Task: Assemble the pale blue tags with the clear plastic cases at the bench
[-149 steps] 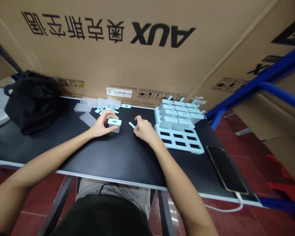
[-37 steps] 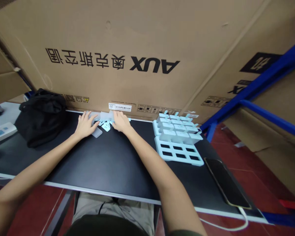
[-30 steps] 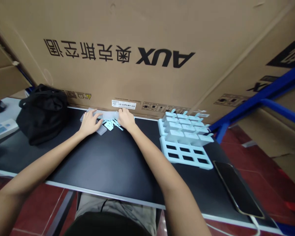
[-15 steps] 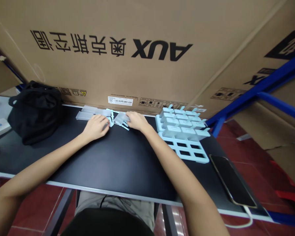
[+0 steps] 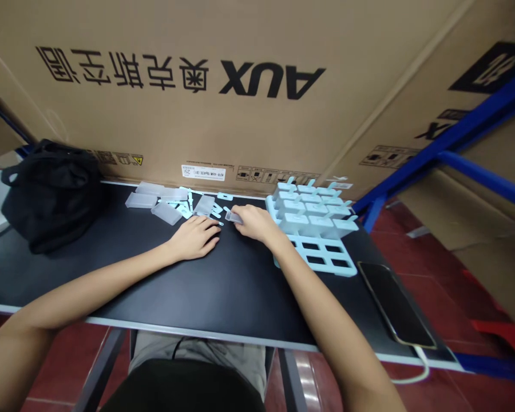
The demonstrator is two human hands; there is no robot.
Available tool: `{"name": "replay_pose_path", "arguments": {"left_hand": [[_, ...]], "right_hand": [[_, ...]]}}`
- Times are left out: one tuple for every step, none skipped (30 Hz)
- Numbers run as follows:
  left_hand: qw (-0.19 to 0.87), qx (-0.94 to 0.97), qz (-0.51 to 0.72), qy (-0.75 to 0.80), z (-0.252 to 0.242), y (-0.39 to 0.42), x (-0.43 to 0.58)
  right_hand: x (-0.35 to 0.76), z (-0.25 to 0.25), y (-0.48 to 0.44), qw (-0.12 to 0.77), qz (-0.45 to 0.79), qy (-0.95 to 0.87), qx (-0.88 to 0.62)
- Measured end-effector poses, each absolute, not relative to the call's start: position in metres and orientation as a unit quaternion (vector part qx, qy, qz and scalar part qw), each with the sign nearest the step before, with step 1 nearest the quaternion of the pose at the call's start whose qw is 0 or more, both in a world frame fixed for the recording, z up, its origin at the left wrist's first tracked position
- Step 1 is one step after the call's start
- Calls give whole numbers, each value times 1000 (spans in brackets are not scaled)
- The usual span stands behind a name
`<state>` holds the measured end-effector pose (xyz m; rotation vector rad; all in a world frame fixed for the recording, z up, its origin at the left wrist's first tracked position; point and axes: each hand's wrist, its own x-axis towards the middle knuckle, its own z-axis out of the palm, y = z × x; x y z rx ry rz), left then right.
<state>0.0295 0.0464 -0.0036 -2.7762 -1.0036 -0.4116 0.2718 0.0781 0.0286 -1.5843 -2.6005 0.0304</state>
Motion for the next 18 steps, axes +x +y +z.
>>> {"name": "replay_pose_path", "arguments": {"left_hand": [[80,-925,-138,-345,-3,50,32],[81,-920,-139,-356,-3,53,33],[83,-915,-140,-370,-3,55,34],[85,-908,-142,-384,-3,58,35],[86,-901,-143,-400,-3,59,35],[87,-895,-146,-413,-3,60,35],[87,-889,-148,-424,-3,61,34],[86,-885,-149,-432,-3,61,34],[84,-883,-150,-436,-4,61,34],[83,-882,-150,-439,-4,61,34],[82,-880,-149,-443,-5,60,33],[80,-878,-149,-448,-5,60,34],[78,-874,-149,-455,-5,59,34],[75,-871,-152,-462,-5,59,34],[70,-869,-156,-465,-4,59,34],[64,-870,-161,-461,-3,58,33],[56,-876,-168,-449,-3,58,33],[48,-885,-173,-430,-2,58,33]], "right_hand": [[272,27,75,55,4,-852,-521],[272,25,73,63,-1,-850,-523],[271,24,72,71,-6,-850,-523],[268,23,72,79,-7,-852,-517],[265,23,73,87,-3,-858,-506],[262,22,75,93,6,-866,-491],[258,22,77,96,19,-874,-476],[255,23,79,95,34,-880,-464],[252,23,81,92,48,-883,-457],[251,24,82,87,60,-883,-458],[251,24,82,83,69,-879,-464],[252,25,80,80,77,-875,-472],[255,25,77,79,85,-870,-478],[258,25,73,79,95,-867,-483],[262,25,68,82,108,-865,-484],[266,26,62,88,125,-863,-481],[269,26,56,97,148,-863,-474],[272,26,50,107,174,-862,-464]]}}
